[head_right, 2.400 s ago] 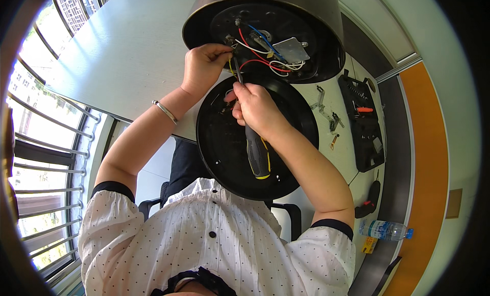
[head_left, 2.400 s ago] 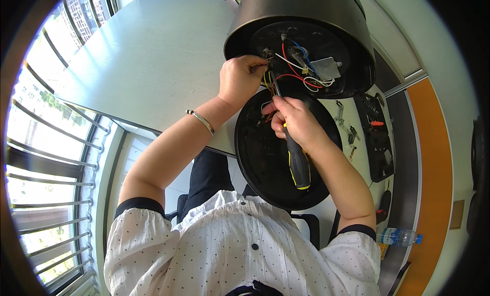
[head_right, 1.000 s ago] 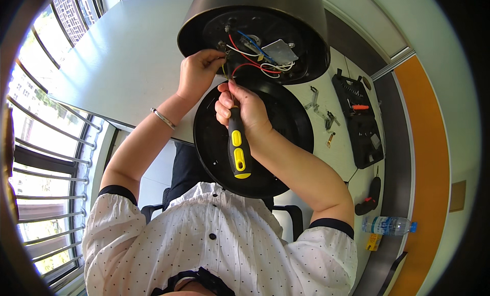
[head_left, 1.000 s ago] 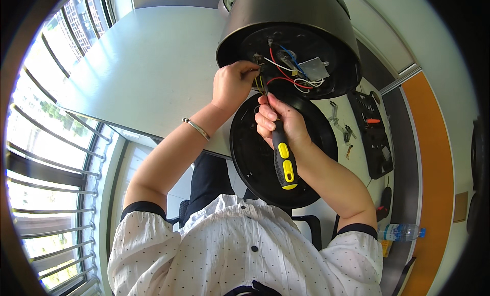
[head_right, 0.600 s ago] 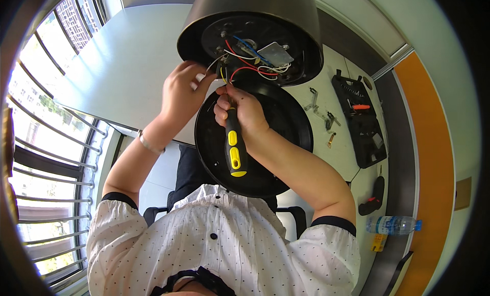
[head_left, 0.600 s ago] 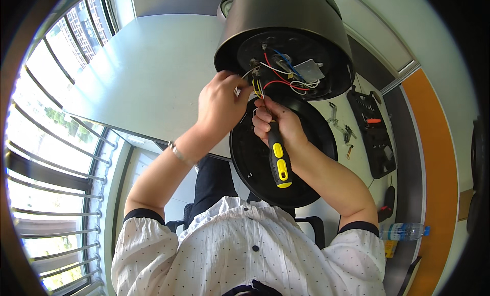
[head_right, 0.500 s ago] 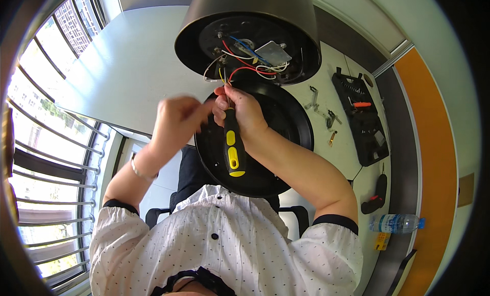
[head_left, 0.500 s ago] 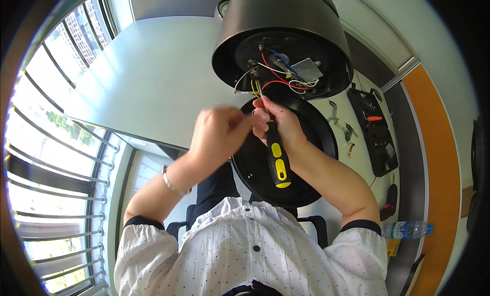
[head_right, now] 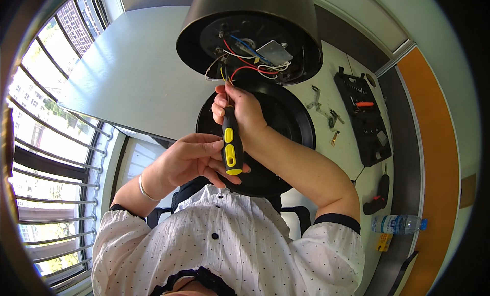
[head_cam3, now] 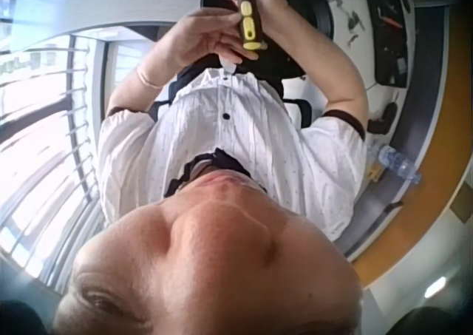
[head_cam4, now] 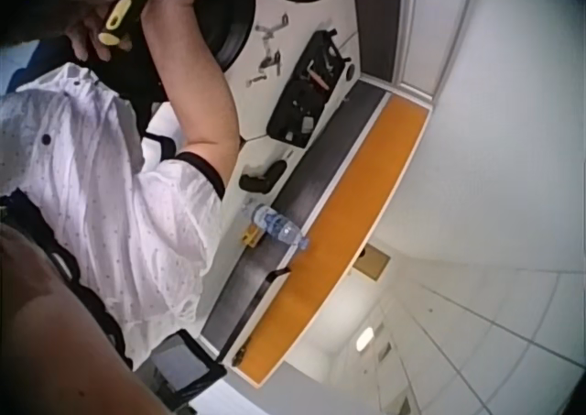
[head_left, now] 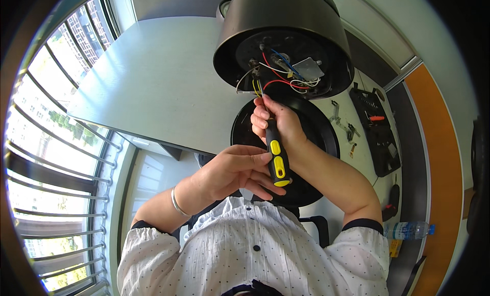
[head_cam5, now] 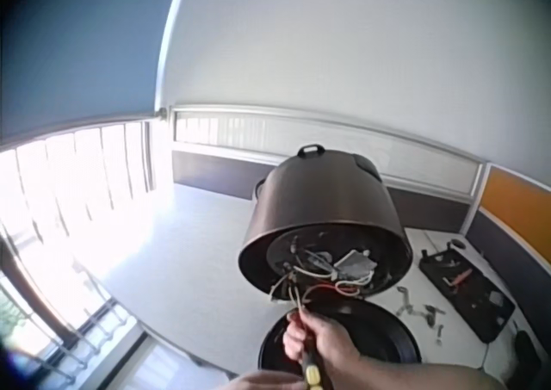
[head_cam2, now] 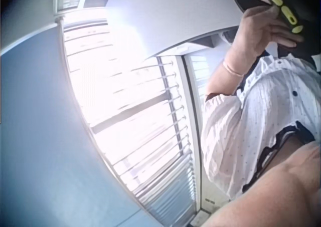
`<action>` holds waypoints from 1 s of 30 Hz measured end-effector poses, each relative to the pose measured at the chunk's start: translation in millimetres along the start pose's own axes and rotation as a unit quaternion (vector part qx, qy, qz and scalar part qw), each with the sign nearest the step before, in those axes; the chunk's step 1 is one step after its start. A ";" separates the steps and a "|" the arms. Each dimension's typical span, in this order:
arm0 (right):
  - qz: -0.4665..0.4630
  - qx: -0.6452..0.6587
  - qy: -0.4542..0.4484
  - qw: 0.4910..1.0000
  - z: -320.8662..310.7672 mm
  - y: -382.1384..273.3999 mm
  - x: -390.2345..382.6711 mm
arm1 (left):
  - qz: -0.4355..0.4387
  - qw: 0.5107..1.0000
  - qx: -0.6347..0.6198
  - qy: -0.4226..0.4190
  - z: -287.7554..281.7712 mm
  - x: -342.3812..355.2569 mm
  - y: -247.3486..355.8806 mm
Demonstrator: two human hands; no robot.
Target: The person works on the internal wiring of a black cylindrical device, using a screwdriver to tighten connections and manipulate wires. The person repeatedly adjusts and secures the wires inside the device's housing.
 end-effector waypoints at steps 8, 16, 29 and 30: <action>-0.007 -0.059 0.010 0.998 0.5 -2.8 -0.7 | 0.057 0.998 0.000 0.040 -0.9 2.4 -4.0; -0.092 -0.334 0.120 0.930 7.8 -11.1 -23.2 | 0.063 0.993 0.047 0.086 -2.4 2.5 -4.1; -0.110 -0.231 0.099 0.962 4.9 -5.8 -25.7 | 0.040 0.998 0.034 0.025 -4.8 4.6 -0.4; -0.105 -0.206 0.096 0.968 5.6 -5.4 -25.4 | 0.047 0.998 0.029 0.022 -6.6 5.3 -1.6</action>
Point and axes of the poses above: each hand's wrist, its own x-axis towards the middle knuckle, its own z-axis out of the palm, y = z × x, the point moved 2 cm from there along x, towards the middle knuckle, and after that the axes turned 3 degrees about y, right-handed, at the moved point
